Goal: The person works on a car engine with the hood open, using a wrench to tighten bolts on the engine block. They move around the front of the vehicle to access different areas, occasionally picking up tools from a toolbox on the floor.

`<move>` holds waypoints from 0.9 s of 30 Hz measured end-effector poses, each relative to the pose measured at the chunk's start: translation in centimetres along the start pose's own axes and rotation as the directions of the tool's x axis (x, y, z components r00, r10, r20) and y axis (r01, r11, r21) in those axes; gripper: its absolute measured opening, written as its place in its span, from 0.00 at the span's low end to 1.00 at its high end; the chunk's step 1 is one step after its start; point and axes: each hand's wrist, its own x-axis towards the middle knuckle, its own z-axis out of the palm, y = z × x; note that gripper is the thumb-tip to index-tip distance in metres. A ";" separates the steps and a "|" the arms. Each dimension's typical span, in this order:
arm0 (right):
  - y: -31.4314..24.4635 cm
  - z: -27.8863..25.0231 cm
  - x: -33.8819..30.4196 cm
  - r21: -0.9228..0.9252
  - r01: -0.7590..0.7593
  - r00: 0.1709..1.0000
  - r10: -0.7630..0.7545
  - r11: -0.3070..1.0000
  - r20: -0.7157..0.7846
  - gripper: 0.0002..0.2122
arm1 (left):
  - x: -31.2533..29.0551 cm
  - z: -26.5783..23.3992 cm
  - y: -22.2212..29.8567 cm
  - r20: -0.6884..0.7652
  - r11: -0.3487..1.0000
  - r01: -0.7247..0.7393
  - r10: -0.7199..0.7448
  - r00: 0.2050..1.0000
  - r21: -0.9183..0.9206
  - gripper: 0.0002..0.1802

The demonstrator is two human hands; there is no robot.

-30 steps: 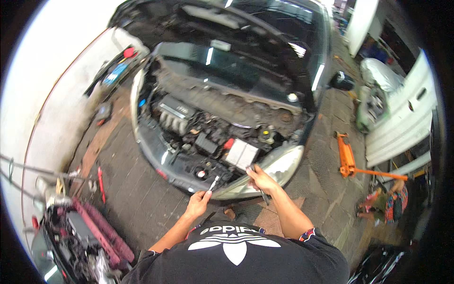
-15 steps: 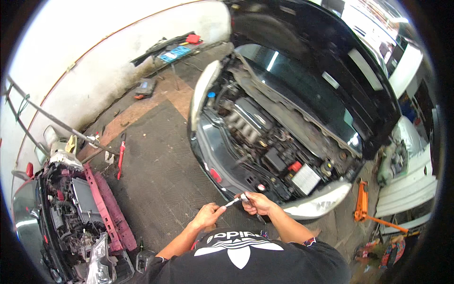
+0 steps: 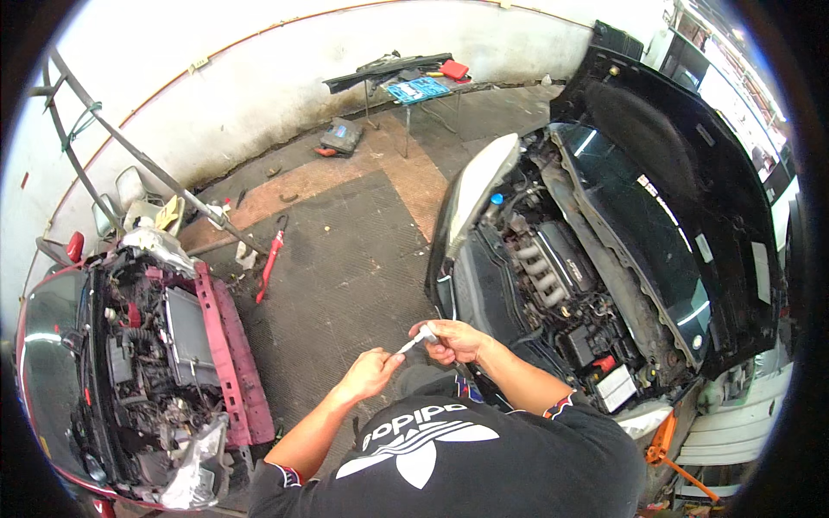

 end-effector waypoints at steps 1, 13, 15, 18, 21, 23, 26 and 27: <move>-1.0 0.0 1.6 0.067 -0.007 0.998 0.011 0.998 -0.059 0.21 | 1.3 -1.6 -0.6 -0.009 0.986 0.018 -0.017 1.000 0.165 0.29; -21.3 -6.1 27.1 -0.257 0.022 0.980 -0.072 0.966 -0.185 0.19 | 23.3 -20.1 -15.8 -0.039 0.987 0.108 -0.104 0.994 0.117 0.22; -24.5 -6.6 31.2 -0.546 0.143 0.968 -0.231 0.825 -0.096 0.16 | 25.3 -22.9 -18.0 0.248 0.910 0.364 -0.312 0.917 -0.198 0.23; -28.9 -8.0 35.7 -0.547 0.173 0.977 -0.214 0.819 -0.012 0.16 | 28.7 -27.2 -20.4 0.566 0.379 0.627 -0.271 0.779 -0.681 0.23; -33.1 -9.9 40.3 -0.242 0.029 0.989 -0.063 0.970 -0.134 0.15 | 34.2 -30.7 -21.7 -0.059 0.985 0.169 -0.167 0.984 0.036 0.20; -35.4 -11.6 43.5 0.080 -0.060 0.975 0.075 0.995 -0.207 0.15 | 38.1 -32.9 -22.8 -0.230 0.885 0.132 -0.028 0.973 0.447 0.19; -39.5 -15.6 47.5 0.305 -0.053 0.929 0.159 0.951 -0.335 0.16 | 46.4 -35.5 -25.6 -0.127 0.914 0.051 0.000 0.992 0.403 0.20; -40.9 -17.3 48.1 0.174 0.004 0.914 0.067 0.985 -0.400 0.15 | 49.8 -36.5 -26.7 -0.021 0.925 -0.194 0.212 0.977 0.328 0.23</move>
